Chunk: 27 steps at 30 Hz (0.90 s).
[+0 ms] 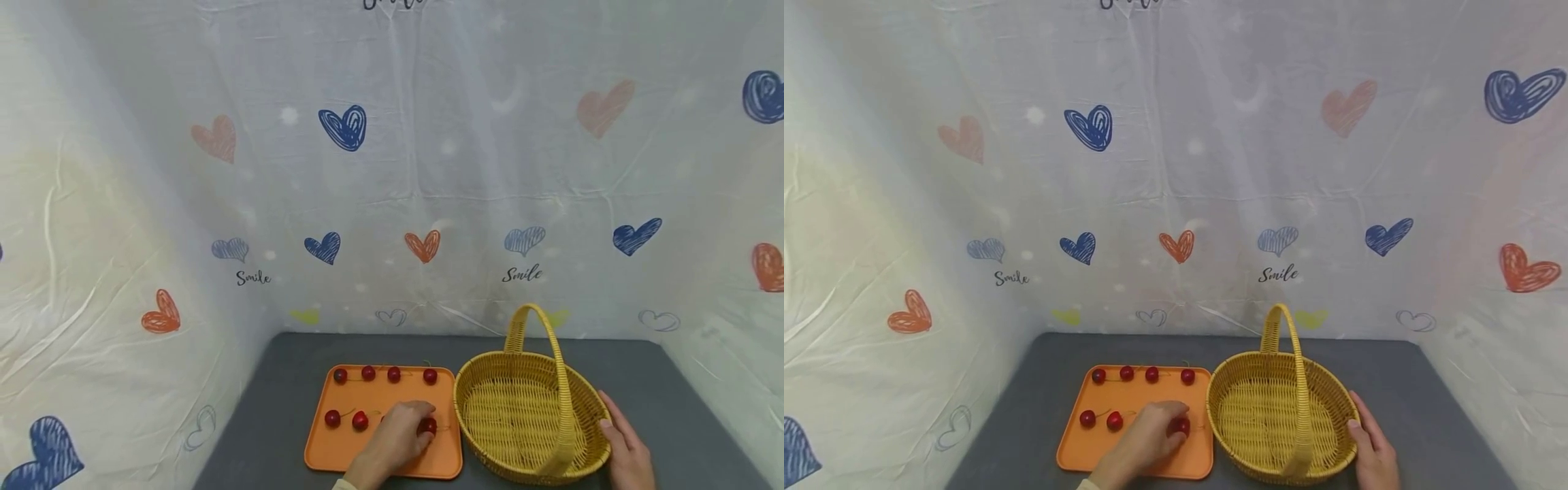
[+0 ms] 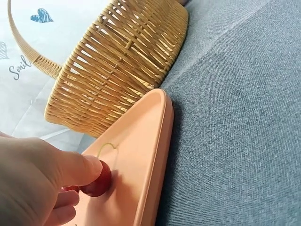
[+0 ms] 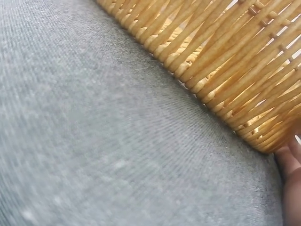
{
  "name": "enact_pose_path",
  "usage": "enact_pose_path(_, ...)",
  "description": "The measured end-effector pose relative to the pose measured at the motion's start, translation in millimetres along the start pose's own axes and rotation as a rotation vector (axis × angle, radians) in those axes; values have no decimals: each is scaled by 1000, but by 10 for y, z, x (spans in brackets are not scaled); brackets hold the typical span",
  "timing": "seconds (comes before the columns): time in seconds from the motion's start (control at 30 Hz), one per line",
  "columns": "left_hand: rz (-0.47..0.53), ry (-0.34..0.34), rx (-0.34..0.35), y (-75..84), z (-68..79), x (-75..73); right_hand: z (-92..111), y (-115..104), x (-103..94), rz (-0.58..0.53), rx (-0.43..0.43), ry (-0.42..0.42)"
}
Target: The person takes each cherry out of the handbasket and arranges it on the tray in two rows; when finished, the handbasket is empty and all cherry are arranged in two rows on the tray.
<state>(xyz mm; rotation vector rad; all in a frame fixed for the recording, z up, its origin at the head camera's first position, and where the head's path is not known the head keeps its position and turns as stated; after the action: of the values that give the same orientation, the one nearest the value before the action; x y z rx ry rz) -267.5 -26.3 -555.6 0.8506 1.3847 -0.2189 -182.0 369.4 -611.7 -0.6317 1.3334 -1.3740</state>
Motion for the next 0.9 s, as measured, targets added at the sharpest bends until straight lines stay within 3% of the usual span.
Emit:
enact_pose_path(0.1, -12, 17, -2, 6, 19, -35, -28, 6, -12, -36, -30, -7)
enact_pose_path(0.2, -12, 21, -9, -1, 59, -112, -45, 5, -19, -122, -142, -76)
enact_pose_path(0.37, -21, 80, -28, -69, 263, -465, -18, -94, -135, -133, -307, -164)
enact_pose_path(0.5, -73, 204, -43, -197, 518, -940, 89, -332, -426, 121, -403, -47)
enact_pose_path(0.63, -178, 339, -68, -313, 821, -1523, 283, -778, -723, 458, -474, 83)
enact_pose_path(0.7, -235, 432, -49, -356, 988, -1854, 402, -1068, -840, 557, -570, 123)
enact_pose_path(0.77, -292, 540, -20, -399, 1166, -2199, 552, -1388, -940, 597, -739, 190)
enact_pose_path(0.83, -326, 649, -2, -439, 1337, -2523, 701, -1683, -1044, 642, -920, 289)
enact_pose_path(0.9, -359, 734, -2, -481, 1480, -2774, 820, -1909, -1125, 685, -1044, 403)
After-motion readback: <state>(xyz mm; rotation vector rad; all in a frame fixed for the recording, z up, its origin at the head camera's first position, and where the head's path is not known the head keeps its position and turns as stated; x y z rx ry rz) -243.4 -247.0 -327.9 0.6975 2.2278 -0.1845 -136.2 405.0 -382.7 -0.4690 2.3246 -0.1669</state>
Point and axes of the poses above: each hand's wrist, its own z-axis away from the middle knuckle, its own x-axis out of the palm, y = z × x, the point moved 6 cm from there along -z, towards the middle knuckle, and after that the axes turned 5 degrees about -y, right-handed, at the moved point
